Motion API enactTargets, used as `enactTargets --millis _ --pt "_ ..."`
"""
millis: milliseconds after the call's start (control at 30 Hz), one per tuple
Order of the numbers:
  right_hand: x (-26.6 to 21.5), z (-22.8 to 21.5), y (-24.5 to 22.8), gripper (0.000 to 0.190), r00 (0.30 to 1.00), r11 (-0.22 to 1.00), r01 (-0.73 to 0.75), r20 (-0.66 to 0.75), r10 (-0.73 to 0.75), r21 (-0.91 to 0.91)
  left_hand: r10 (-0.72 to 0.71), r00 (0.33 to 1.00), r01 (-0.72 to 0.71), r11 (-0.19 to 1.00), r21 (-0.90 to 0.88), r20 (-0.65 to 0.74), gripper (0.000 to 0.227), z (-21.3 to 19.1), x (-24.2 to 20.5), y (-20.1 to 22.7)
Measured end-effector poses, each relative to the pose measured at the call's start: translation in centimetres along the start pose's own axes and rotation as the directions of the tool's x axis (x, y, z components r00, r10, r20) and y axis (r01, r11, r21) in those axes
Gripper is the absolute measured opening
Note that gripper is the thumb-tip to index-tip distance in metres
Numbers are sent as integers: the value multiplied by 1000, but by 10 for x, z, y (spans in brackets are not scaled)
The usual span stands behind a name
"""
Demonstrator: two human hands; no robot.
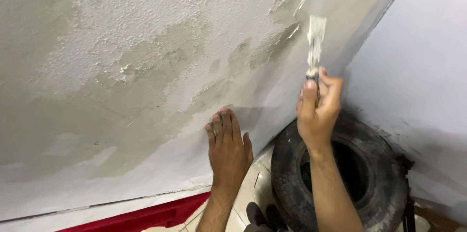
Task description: The person spreads plaster onto a wall using a putty knife, scoops more plaster from a bucket, and applies it across the wall.
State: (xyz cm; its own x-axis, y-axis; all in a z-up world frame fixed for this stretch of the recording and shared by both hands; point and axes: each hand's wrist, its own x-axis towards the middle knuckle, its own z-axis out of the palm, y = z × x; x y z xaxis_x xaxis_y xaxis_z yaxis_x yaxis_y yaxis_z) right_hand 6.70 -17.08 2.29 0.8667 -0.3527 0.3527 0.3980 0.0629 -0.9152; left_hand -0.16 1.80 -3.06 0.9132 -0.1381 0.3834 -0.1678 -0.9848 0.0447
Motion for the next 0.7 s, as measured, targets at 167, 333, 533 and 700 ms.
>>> enactTargets --millis 167,333,533,700 --pt "-19 16 6 19 988 917 130 122 -90 -376 26 997 -22 998 57 -67 76 2 1 2" --pt "-71 1 9 26 968 890 213 209 -137 -403 -5 999 5 1000 8 -34 76 0 4 12" --pt "-36 -18 17 23 983 928 181 85 -162 -325 19 998 -17 999 34 -55 77 0 1 10" --pt "14 -6 -35 21 957 929 289 69 -280 -231 14 1000 -13 999 32 -18 77 -7 3 9"
